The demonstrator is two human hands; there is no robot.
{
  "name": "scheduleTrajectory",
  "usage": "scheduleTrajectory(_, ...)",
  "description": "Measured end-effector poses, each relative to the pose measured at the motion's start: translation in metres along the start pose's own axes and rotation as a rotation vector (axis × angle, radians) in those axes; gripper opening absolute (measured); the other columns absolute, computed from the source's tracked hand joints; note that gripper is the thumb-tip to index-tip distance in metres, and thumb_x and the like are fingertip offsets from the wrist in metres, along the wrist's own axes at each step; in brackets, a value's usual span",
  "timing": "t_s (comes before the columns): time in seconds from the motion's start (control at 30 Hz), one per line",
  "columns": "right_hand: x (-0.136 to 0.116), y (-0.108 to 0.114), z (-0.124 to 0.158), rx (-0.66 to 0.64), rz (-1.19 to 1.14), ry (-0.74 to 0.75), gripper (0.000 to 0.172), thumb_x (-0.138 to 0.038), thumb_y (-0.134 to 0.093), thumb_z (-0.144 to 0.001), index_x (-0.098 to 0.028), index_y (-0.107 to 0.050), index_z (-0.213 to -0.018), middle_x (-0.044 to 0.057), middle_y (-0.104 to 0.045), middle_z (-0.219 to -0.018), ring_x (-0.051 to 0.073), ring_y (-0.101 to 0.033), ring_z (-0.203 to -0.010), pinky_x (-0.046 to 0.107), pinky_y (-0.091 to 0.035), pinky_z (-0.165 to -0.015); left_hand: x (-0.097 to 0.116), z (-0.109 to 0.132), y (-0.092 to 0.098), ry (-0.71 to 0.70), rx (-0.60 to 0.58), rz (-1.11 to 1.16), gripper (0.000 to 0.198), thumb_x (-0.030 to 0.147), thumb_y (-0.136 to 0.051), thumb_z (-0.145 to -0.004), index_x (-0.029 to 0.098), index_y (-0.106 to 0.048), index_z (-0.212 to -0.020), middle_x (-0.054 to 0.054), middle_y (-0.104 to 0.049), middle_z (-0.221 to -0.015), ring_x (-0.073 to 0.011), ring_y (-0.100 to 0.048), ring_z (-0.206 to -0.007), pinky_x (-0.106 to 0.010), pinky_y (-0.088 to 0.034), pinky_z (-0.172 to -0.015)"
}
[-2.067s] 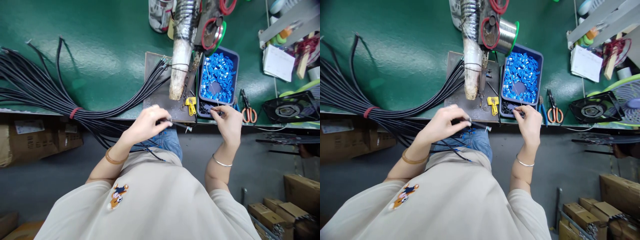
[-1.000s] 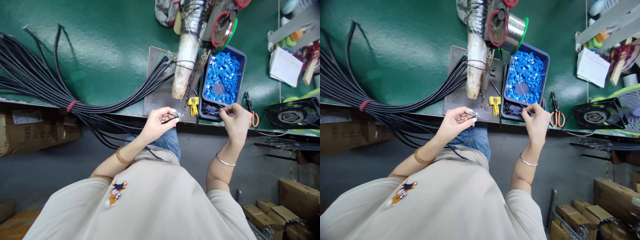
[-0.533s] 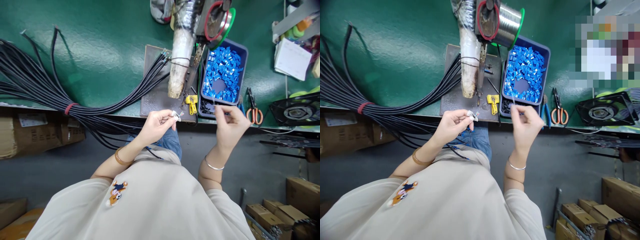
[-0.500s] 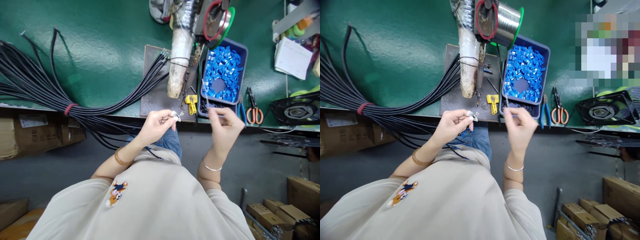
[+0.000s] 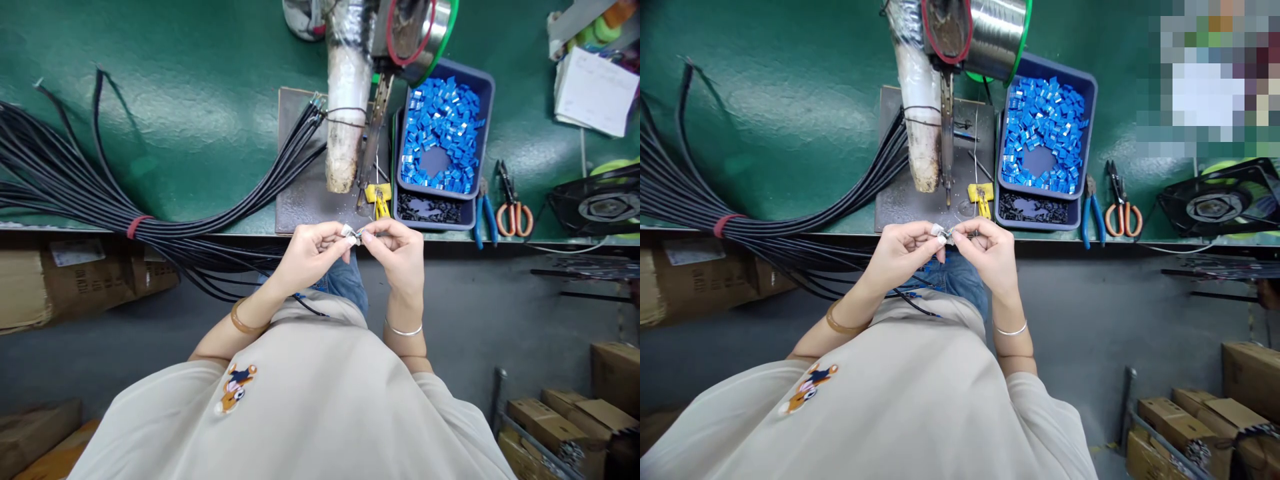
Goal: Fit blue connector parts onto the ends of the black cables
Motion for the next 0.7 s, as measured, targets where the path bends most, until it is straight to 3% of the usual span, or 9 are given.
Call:
scheduleTrajectory(0.13, -0.001, -0.002, 0.002, 0.018, 0.01, 0.037, 0.011, -0.03, -0.07, -0.079, -0.02, -0.067, -0.075, -0.004, -0.056, -0.066, 0.004, -0.035, -0.048, 0.021, -0.025, -0.043, -0.002, 0.003, 0.001, -0.014, 0.04, -0.056, 0.025, 0.034, -0.065, -0.09, 0.013, -0.062, -0.078, -0.001, -0.062, -0.062, -0.0066, -0.055, -0.055, -0.017, -0.044, -0.055)
scheduleTrajectory(0.23, -0.008, -0.005, 0.008, 0.099, 0.125, 0.141, 0.014, -0.029, -0.066, -0.082, -0.022, -0.063, -0.072, -0.004, -0.053, -0.064, 0.006, -0.036, -0.049, 0.023, -0.029, -0.045, 0.0, 0.006, 0.003, -0.03, 0.097, -0.097, 0.026, 0.034, -0.061, -0.093, 0.014, -0.058, -0.077, 0.002, -0.056, -0.057, -0.0053, -0.048, -0.05, -0.018, -0.039, -0.051)
scheduleTrajectory(0.33, -0.028, -0.01, 0.023, 0.239, 0.414, 0.39, 0.013, -0.024, -0.062, -0.085, -0.024, -0.062, -0.072, -0.003, -0.055, -0.063, 0.009, -0.041, -0.051, 0.026, -0.038, -0.05, 0.003, 0.007, 0.005, -0.01, 0.111, -0.037, 0.031, 0.039, -0.059, -0.094, 0.015, -0.055, -0.074, 0.004, -0.052, -0.055, -0.0038, -0.041, -0.047, -0.017, -0.035, -0.048)
scheduleTrajectory(0.43, -0.044, -0.018, 0.038, 0.269, 0.554, 0.625, 0.011, -0.019, -0.064, -0.084, -0.026, -0.066, -0.077, -0.001, -0.062, -0.067, 0.01, -0.049, -0.053, 0.027, -0.042, -0.053, 0.002, 0.006, 0.007, 0.047, 0.088, 0.064, 0.034, 0.044, -0.065, -0.089, 0.015, -0.055, -0.073, 0.004, -0.051, -0.052, -0.0044, -0.041, -0.046, -0.018, -0.033, -0.045)
scheduleTrajectory(0.6, -0.036, 0.01, 0.029, 0.293, 0.39, 0.459, 0.004, -0.028, -0.065, -0.088, -0.027, -0.069, -0.087, 0.001, -0.068, -0.08, 0.011, -0.052, -0.056, 0.028, -0.039, -0.049, -0.001, 0.003, 0.006, 0.113, 0.008, 0.173, 0.034, 0.044, -0.072, -0.083, 0.014, -0.06, -0.073, 0.003, -0.049, -0.056, -0.0036, -0.035, -0.047, -0.018, -0.027, -0.043)
scheduleTrajectory(0.7, -0.046, 0.011, 0.028, 0.233, 0.424, 0.537, 0.002, -0.026, -0.069, -0.086, -0.028, -0.07, -0.086, 0.001, -0.068, -0.08, 0.014, -0.058, -0.064, 0.028, -0.042, -0.051, 0.001, 0.001, 0.004, 0.101, -0.036, 0.155, 0.033, 0.042, -0.072, -0.082, 0.013, -0.061, -0.071, 0.002, -0.052, -0.059, -0.0043, -0.035, -0.049, -0.018, -0.03, -0.045)
Point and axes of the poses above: each hand's wrist, its own z-axis away from the middle knuckle, its own y-axis out of the back of the hand, x = y × z, the point moved 9 cm from there along -z, towards the middle knuckle
